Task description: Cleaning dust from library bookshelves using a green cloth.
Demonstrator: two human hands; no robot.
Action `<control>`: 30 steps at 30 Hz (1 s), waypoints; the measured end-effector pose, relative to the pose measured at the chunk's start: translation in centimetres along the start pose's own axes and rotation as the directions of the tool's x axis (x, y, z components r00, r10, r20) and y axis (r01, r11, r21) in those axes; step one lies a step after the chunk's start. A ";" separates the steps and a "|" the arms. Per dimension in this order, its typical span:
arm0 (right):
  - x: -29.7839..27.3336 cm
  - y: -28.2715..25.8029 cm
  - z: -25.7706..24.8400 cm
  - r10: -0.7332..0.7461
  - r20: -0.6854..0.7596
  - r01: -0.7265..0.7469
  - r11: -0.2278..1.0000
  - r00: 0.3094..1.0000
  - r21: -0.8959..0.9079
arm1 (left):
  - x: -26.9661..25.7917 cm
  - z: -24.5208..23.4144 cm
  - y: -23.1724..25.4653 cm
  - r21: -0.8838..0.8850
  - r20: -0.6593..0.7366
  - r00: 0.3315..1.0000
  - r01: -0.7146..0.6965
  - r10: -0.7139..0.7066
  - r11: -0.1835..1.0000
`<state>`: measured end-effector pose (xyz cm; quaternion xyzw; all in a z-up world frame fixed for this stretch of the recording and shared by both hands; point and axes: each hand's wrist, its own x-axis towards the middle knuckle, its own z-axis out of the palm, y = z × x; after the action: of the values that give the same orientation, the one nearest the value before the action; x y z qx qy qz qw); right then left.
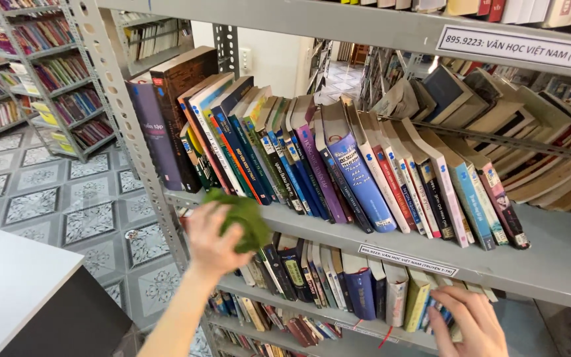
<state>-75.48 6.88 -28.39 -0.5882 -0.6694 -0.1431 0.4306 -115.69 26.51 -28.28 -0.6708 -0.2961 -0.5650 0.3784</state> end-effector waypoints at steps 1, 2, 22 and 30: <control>0.2 -0.2 0.3 -0.003 0.002 0.003 1.000 1.000 0.002 | 0.6 0.5 2.0 0.003 0.000 1.000 0.002 -0.002 1.000; 0.5 -0.4 0.6 -0.064 0.007 0.064 0.998 0.998 0.019 | 1.2 1.1 4.0 -0.095 -0.009 0.999 -0.053 0.053 0.994; -1.8 7.6 -4.6 -0.115 -0.098 0.125 0.987 0.989 0.099 | 7.9 4.3 29.5 -0.480 0.169 0.984 0.028 0.061 0.877; -3.8 17.8 -10.0 -0.211 -0.177 0.229 0.969 0.961 0.090 | 12.8 6.2 42.1 -0.679 0.281 0.940 0.052 0.194 0.732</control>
<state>-55.44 2.14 -30.93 -0.4717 -0.6993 -0.2016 0.4979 -75.24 8.66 -23.44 -0.8585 -0.1033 -0.4968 0.0740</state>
